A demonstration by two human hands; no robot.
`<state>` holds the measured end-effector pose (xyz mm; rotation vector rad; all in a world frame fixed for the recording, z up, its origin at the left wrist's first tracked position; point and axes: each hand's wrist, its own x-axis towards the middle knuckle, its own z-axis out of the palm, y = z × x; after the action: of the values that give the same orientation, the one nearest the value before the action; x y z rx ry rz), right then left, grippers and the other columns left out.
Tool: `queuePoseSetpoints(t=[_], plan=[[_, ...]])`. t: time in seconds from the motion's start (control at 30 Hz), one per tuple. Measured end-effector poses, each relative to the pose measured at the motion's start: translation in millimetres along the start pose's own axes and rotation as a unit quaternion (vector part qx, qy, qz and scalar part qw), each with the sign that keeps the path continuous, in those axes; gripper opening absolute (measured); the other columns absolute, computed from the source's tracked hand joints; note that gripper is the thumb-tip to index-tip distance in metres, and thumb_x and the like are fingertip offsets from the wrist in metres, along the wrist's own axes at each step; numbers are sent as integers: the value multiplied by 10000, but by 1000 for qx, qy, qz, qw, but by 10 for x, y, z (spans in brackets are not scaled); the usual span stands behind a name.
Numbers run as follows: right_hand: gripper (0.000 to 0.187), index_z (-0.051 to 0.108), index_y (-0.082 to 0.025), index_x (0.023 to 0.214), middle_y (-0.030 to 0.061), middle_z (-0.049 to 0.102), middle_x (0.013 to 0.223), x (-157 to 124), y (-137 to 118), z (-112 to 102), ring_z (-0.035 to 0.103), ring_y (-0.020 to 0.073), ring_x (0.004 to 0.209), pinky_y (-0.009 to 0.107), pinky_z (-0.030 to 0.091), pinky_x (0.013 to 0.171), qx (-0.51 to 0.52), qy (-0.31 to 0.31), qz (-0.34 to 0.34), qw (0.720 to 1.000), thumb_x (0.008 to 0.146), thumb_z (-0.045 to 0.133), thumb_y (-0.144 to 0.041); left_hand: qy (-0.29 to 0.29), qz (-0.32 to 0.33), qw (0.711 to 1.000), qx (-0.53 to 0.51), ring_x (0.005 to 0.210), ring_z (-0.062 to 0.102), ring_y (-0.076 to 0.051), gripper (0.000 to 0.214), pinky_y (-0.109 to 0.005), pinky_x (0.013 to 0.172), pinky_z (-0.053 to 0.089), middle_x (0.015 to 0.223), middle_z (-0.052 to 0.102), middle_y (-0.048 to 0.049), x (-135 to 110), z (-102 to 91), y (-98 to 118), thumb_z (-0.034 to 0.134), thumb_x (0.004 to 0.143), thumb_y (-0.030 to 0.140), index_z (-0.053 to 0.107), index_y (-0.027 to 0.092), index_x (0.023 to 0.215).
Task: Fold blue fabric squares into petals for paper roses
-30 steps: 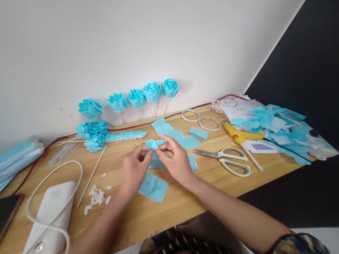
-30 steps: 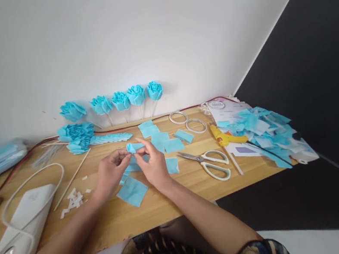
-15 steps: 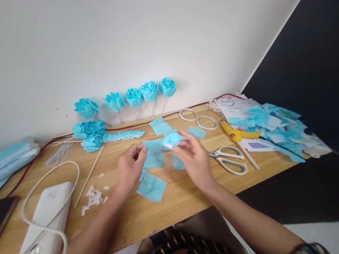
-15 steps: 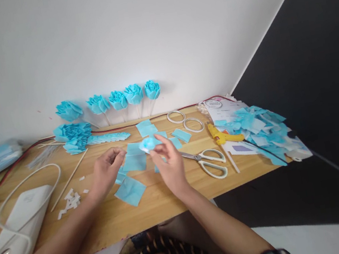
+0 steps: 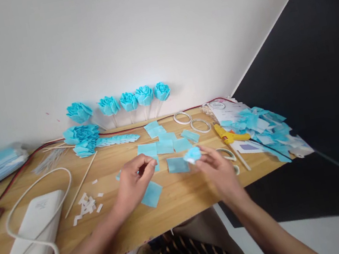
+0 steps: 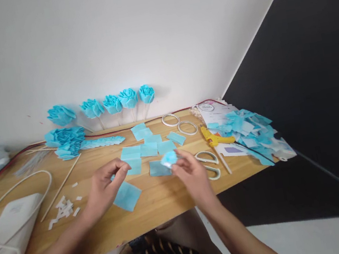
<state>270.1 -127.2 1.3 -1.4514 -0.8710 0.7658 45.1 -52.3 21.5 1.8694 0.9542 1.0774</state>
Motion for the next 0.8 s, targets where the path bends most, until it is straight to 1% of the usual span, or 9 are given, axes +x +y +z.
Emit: queuePoseSetpoints(t=[0.03,0.1,0.17,0.23,0.37,0.5,0.63,0.8], plan=[[473,647,-216,1165,-1,643,796,22,-9,184,632,160,734,317,535,736,5,-42,-11,999,721,742,-349,9,9,1000,7,595,472,-126,261,-250,575,368,632,541,4,-1,-1,-6,533,891,327,581,178,681],[436,639,-219,1168,-13,623,778,65,-17,467,615,149,722,291,516,704,17,-89,-29,995,753,714,-329,21,20,999,16,584,473,-119,208,-244,565,368,642,557,4,3,2,-27,551,879,287,594,180,706],[419,628,-217,1174,-24,606,765,99,-14,640,593,133,702,267,496,677,31,-113,-38,992,771,698,-309,21,24,999,22,581,479,-116,172,-241,565,374,650,573,4,11,15,-59,554,873,259,614,182,731],[413,618,-213,1177,-32,599,755,118,-6,738,579,122,685,256,484,666,48,-121,-40,991,779,687,-297,14,25,999,29,584,485,-114,147,-238,568,377,654,579,5,20,37,-102,553,866,235,636,184,756],[403,611,-208,1174,-31,618,750,115,-5,852,598,130,699,263,500,686,63,-123,-50,989,784,671,-288,22,10,999,38,586,479,-113,114,-236,566,371,656,570,12,39,81,-214,572,857,220,675,186,822],[376,617,-216,1161,-8,678,799,95,-18,930,647,146,755,293,533,756,46,-117,-78,989,789,654,-263,41,-14,998,42,581,457,-110,110,-238,561,358,649,531,25,53,96,-291,619,856,270,684,184,876],[357,625,-233,1150,13,715,861,75,9,969,680,163,805,314,558,781,31,-103,-106,989,794,647,-245,49,-27,997,51,569,445,-110,125,-241,553,348,637,510,30,64,94,-299,635,846,287,683,177,878],[357,627,-238,1167,9,713,842,59,61,986,680,160,794,320,560,797,21,-103,-121,987,810,637,-247,55,-11,996,70,570,454,-110,89,-239,552,349,637,519,25,78,81,-284,635,830,256,677,178,828]])
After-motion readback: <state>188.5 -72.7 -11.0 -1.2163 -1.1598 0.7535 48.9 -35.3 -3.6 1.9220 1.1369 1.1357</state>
